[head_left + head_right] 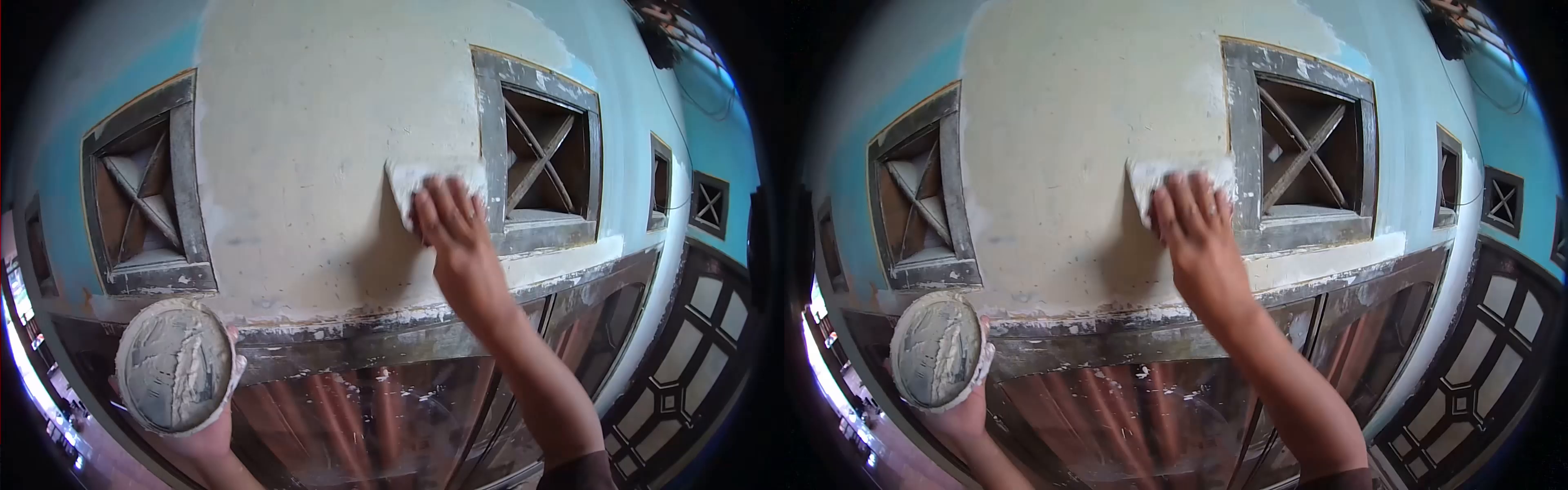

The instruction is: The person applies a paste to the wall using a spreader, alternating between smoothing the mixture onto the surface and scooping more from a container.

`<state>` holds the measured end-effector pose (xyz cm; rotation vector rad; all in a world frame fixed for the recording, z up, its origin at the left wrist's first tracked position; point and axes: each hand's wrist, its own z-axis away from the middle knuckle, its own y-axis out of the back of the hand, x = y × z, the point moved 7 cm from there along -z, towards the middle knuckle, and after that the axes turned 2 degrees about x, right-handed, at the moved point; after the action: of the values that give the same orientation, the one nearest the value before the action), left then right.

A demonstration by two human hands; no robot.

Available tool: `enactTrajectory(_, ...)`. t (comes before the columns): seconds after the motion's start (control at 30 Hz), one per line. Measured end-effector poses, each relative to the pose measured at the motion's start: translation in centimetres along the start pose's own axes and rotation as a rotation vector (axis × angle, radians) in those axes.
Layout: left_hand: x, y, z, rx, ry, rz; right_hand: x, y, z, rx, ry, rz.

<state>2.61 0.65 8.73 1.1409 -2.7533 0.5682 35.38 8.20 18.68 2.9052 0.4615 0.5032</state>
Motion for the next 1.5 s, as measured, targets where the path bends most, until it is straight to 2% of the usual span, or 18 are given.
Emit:
enactTrajectory(0.03, -0.8, -0.4, 0.5, 0.004, 0.005, -0.001, -0.7, -0.5, 1.9, -0.027, 0.023, -0.018)
enactTrajectory(0.1, -2.1, 0.6, 2.6, 0.328, -0.098, -0.091, -1.8, -1.3, 6.4, -0.157, 0.027, -0.058)
enactTrajectory(0.13, -3.3, -4.1, 0.8, -0.141, 0.148, 0.083, -2.0, -1.4, 8.3, -0.194, 0.031, -0.082)
enactTrajectory(0.23, -6.7, -7.0, 3.0, 0.082, 0.440, -0.238, -2.6, -0.4, 12.4, -0.295, 0.037, -0.147)
enactTrajectory(0.3, -9.6, -8.8, 4.8, 0.167, 0.484, 0.100, -3.1, 2.3, 13.9, -0.295, 0.042, -0.269)
enactTrajectory(0.37, -12.7, -10.3, 6.7, 0.271, 0.513, 0.504, -1.7, 6.0, 15.1, -0.117, -0.042, -0.502)
enactTrajectory(0.43, -15.2, -11.2, 8.6, 0.377, 0.520, 0.821, 0.9, 8.0, 16.9, 0.001, -0.362, -0.625)
enactTrajectory(0.5, -17.4, -11.7, 10.1, 0.471, 0.515, 1.000, 3.2, 7.2, 21.4, 0.046, -0.823, -1.024)
enactTrajectory(0.6, -20.5, -11.2, 12.6, 0.446, 0.690, 0.830, 3.5, 6.4, 22.2, 0.115, -1.000, -1.272)
enactTrajectory(0.77, -24.6, -10.0, 16.2, 0.587, 0.879, 0.691, 4.3, 7.2, 23.6, 0.091, -0.951, -1.295)
enactTrajectory(0.9, -25.9, -11.4, 15.7, 0.521, 0.858, 0.723, 5.0, 7.2, 24.8, 0.069, -0.952, -1.299)
enactTrajectory(1.07, -27.4, -10.4, 16.8, 0.657, 0.780, 0.655, 4.4, 7.6, 23.6, -0.125, -0.548, -1.228)
enactTrajectory(1.13, -27.2, -11.4, 15.9, 0.619, 0.654, 1.068, 4.2, 7.2, 24.4, -0.243, -0.425, -1.059)
enactTrajectory(1.17, -27.3, -11.2, 16.0, 0.620, 0.652, 1.069, 4.5, 7.1, 24.8, -0.245, -0.424, -1.060)
enactTrajectory(1.23, -28.2, -9.6, 17.8, 0.689, 0.814, 0.627, 5.1, 6.6, 26.5, -0.369, -0.414, -0.830)
enactTrajectory(1.3, -28.4, -9.1, 18.5, 0.735, 0.811, 0.578, 5.7, 6.8, 28.0, -0.410, -0.396, -0.749)
enactTrajectory(1.37, -28.5, -9.0, 19.0, 0.755, 0.792, 0.603, 6.9, 5.6, 30.7, -0.705, -0.654, -0.606)
enactTrajectory(1.5, -29.1, -9.0, 19.6, 0.781, 0.794, 0.607, 8.3, 7.6, 29.9, -0.445, -0.582, -0.698)
